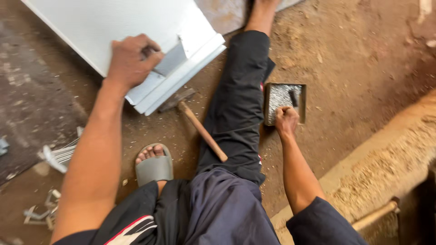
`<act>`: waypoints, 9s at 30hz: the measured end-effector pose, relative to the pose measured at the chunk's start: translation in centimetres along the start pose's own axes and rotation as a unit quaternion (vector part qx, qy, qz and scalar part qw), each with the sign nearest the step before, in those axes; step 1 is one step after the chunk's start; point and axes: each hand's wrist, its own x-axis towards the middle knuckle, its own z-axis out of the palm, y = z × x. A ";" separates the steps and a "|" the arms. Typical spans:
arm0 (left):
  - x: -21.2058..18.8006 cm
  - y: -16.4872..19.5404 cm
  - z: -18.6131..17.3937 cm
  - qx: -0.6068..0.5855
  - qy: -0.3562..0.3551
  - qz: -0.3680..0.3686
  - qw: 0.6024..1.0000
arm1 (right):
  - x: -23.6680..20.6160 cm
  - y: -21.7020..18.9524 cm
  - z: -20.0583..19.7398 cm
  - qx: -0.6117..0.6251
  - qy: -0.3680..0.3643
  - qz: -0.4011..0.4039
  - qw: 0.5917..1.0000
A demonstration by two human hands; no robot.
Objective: The person sits on the workshop floor and hammers small metal bracket pieces onto the edge of sheet metal panels, taking fasteners from a metal tray. Finished panels are stacked with other completed panels beside them.
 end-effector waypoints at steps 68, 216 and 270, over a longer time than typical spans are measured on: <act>-12.5 5.8 4.1 0.201 0.185 0.055 0.960 | -9.3 -24.3 -0.7 0.138 -0.327 -0.286 0.890; -35.1 -4.7 -26.3 0.290 0.421 -0.193 0.837 | -10.9 -14.6 11.8 0.200 -0.598 0.056 0.774; -11.3 3.0 -2.5 -0.780 0.373 -0.121 0.487 | -9.3 -24.0 7.2 0.662 -0.371 0.132 0.638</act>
